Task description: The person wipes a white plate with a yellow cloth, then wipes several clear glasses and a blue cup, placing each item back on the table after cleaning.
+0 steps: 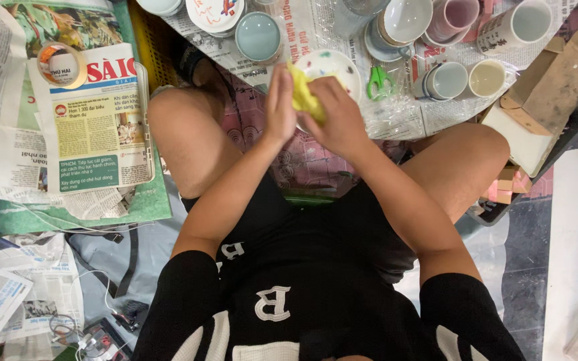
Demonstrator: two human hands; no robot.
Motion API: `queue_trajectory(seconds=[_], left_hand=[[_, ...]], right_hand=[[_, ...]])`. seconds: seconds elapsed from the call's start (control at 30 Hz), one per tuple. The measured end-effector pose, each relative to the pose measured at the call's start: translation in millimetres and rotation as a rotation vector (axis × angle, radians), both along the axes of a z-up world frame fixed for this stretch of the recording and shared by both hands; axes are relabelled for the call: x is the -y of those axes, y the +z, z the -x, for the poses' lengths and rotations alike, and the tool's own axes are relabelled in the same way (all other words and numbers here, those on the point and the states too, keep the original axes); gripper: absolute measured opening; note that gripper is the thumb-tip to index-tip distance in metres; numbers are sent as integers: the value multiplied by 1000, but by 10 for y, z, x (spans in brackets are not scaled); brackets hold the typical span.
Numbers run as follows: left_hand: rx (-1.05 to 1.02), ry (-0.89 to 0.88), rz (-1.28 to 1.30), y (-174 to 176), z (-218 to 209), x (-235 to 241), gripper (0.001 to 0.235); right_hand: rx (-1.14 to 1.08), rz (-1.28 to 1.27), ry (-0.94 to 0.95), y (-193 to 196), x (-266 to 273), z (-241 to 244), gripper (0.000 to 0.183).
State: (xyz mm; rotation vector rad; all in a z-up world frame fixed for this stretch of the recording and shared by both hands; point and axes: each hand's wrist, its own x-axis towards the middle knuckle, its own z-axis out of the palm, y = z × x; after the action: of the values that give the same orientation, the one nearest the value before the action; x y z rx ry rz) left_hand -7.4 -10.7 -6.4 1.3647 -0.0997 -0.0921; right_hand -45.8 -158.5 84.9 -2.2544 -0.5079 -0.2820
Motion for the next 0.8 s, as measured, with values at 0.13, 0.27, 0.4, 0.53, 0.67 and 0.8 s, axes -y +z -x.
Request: queue_trajectory(seconds=[0.13,0.27,0.4,0.53,0.67,0.8], left_hand=[[91,85,52,87,-95,-167,49],[84,122,-44,130,-134,-246,52],[-83,99,-145,-25,-295,-475,60],[-22,317,16,-158,-480,-834,59],[63,303,377,-42,-849,-1423,42],[114,504,-270,-47,-1456,-2026,36]], right_hand=[[-120,27,150,73,-43,110,34],[-130,34,126,75,87,130,37],[-104,-11,30,130,317,83,37],[-102,-116,4,230,481,84,22],[-24,-130,139,219,448,74,25],[-102,-138,270,138,320,121,28]])
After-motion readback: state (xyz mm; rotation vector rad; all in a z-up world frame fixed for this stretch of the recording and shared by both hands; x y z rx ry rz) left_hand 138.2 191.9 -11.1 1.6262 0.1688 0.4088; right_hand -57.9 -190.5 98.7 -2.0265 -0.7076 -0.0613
